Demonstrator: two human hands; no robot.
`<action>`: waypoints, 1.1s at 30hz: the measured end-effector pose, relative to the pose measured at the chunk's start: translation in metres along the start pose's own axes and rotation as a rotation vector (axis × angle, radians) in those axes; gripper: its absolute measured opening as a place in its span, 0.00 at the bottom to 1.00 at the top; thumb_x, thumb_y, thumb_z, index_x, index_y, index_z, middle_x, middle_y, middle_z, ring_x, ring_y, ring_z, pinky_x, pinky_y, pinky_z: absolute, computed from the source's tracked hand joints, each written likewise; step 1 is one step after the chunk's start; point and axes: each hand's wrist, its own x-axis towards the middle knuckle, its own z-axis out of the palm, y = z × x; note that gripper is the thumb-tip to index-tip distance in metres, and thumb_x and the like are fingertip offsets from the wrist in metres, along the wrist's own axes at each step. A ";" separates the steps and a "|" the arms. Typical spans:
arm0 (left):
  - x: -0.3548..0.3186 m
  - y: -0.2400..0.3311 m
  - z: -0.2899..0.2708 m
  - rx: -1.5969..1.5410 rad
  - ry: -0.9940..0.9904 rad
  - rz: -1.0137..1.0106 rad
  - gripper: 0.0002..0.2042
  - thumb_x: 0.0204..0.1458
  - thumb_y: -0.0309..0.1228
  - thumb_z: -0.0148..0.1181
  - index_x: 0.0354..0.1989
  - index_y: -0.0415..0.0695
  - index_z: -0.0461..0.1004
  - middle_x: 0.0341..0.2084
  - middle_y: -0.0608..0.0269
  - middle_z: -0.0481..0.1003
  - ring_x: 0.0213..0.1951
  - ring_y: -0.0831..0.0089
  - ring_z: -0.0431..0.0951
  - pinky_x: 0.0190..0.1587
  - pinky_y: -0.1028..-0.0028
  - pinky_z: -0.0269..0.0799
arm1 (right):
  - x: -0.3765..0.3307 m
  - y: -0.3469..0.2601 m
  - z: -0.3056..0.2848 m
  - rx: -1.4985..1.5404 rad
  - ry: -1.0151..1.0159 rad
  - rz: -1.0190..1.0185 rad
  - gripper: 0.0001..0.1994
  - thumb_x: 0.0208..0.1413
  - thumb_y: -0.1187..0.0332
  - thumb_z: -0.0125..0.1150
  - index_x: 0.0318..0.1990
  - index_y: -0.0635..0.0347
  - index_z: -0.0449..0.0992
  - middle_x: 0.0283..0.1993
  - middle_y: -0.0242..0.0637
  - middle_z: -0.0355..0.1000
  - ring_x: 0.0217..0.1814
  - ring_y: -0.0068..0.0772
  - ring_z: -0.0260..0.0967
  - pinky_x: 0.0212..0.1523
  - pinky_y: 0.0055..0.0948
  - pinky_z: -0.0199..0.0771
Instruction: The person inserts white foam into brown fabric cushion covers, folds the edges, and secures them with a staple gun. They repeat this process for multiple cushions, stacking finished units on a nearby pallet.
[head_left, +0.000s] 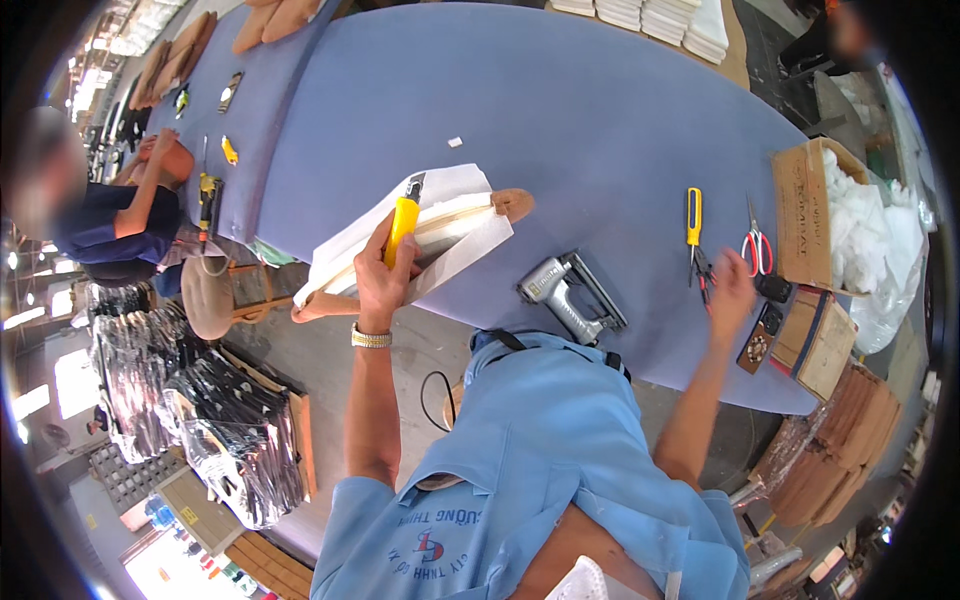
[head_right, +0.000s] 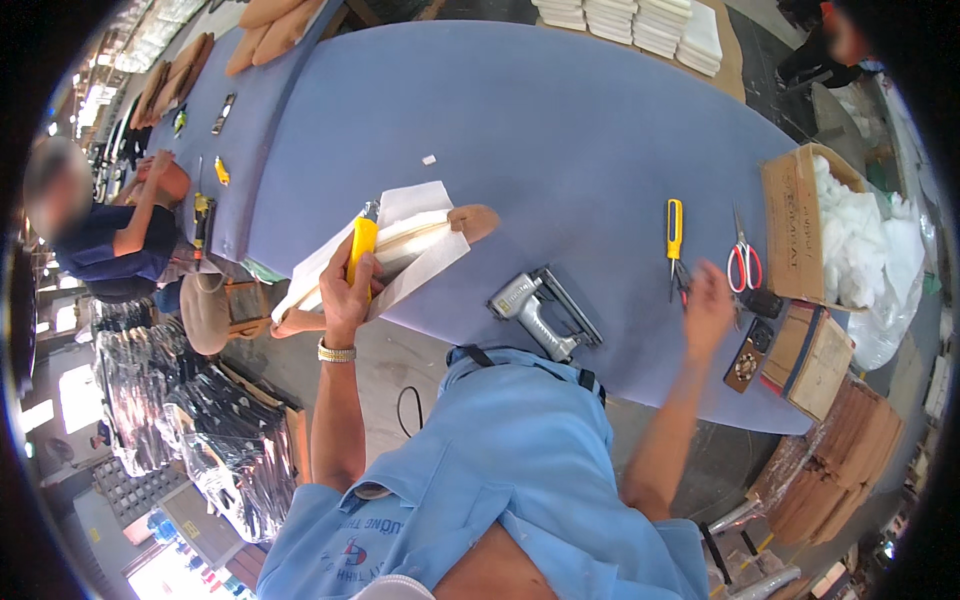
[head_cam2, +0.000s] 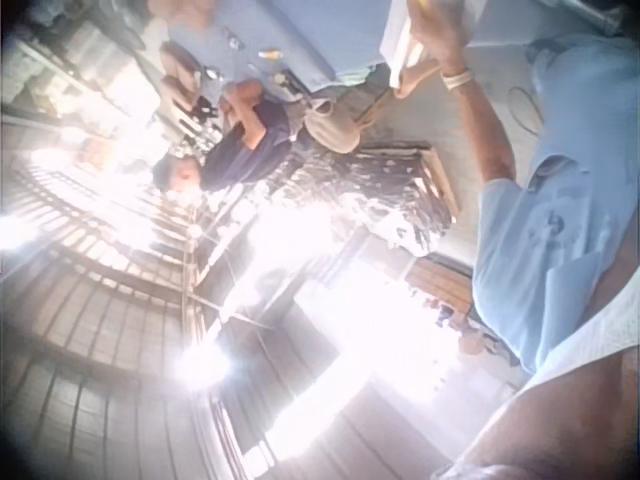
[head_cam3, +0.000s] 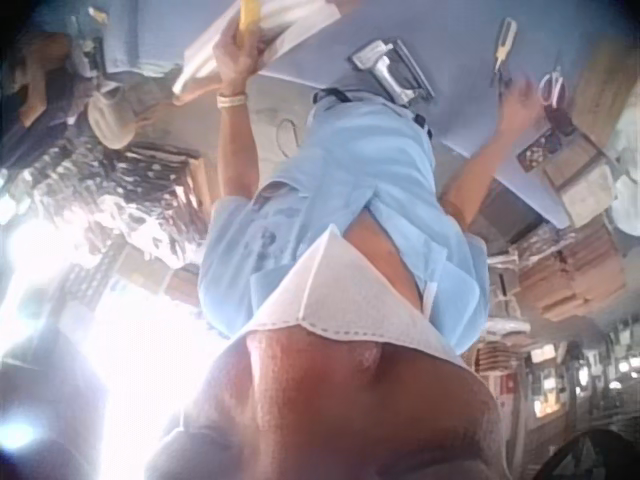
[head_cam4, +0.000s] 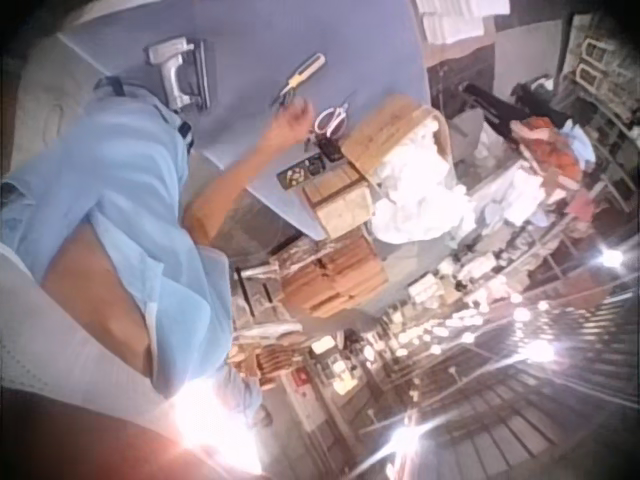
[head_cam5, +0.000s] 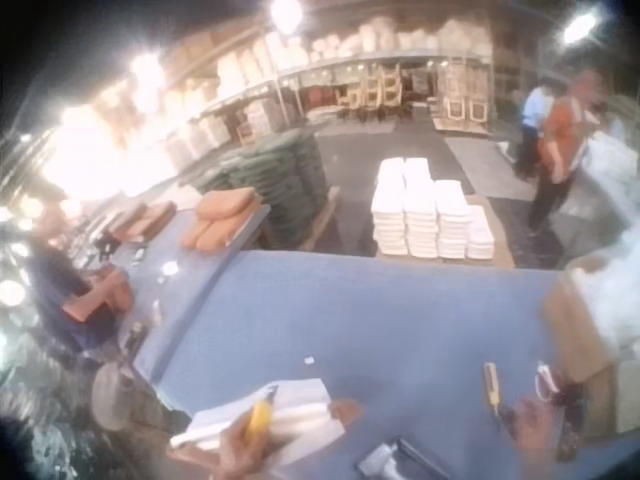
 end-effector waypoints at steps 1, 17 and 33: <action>-0.004 0.003 0.003 0.011 -0.013 -0.011 0.23 0.64 0.31 0.59 0.65 0.34 0.72 0.26 0.62 0.80 0.22 0.79 0.78 0.27 0.77 0.77 | -0.010 -0.030 0.036 0.180 -0.038 -0.042 0.12 0.67 0.65 0.64 0.54 0.58 0.81 0.42 0.32 0.80 0.43 0.22 0.75 0.44 0.24 0.75; -0.027 -0.015 0.001 0.103 -0.195 0.196 0.23 0.63 0.32 0.60 0.64 0.33 0.73 0.25 0.56 0.82 0.23 0.72 0.83 0.29 0.72 0.79 | -0.135 -0.191 0.195 0.314 -0.165 -0.195 0.06 0.63 0.72 0.66 0.44 0.62 0.78 0.36 0.32 0.76 0.32 0.22 0.73 0.37 0.24 0.74; 0.060 0.039 -0.005 0.334 -0.845 0.583 0.24 0.64 0.33 0.56 0.69 0.45 0.69 0.46 0.44 0.82 0.42 0.47 0.83 0.42 0.57 0.78 | -0.170 -0.192 0.234 0.391 0.168 0.137 0.05 0.65 0.71 0.63 0.40 0.64 0.76 0.33 0.34 0.76 0.35 0.21 0.71 0.39 0.26 0.73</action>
